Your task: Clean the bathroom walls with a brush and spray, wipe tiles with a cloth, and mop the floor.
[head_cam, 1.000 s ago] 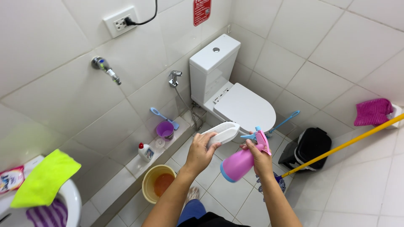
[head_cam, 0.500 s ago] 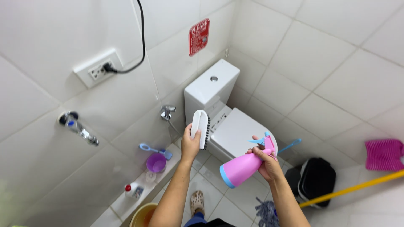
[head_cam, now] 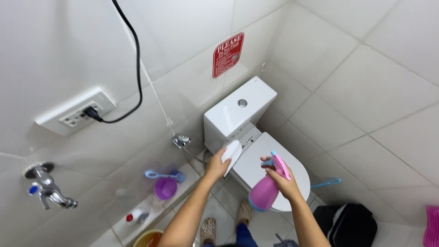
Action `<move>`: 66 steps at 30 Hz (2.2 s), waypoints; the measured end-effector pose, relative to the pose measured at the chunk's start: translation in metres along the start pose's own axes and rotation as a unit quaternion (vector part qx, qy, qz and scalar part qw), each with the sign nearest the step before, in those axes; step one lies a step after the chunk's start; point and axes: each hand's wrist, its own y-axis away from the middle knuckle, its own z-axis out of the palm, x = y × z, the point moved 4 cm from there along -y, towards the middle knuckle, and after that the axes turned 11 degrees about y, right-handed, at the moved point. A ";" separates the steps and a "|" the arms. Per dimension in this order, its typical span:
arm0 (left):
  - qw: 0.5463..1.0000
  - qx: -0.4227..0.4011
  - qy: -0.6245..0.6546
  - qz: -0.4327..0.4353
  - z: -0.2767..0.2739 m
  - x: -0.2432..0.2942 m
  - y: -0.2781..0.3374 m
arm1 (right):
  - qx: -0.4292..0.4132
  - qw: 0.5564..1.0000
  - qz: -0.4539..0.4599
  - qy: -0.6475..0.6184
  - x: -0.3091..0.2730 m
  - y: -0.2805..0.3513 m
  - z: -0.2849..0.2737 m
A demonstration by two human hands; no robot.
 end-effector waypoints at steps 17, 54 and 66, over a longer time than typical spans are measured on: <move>0.974 0.211 -0.037 -0.068 0.030 0.043 -0.102 | -0.166 0.975 0.021 0.148 0.015 -0.179 -0.014; 0.995 -0.023 -0.083 0.057 0.018 0.046 -0.220 | -0.020 0.969 0.158 0.187 0.011 -0.268 0.011; 0.991 0.062 -0.116 0.033 0.063 0.062 -0.278 | 0.069 0.973 0.143 0.169 0.017 -0.278 -0.030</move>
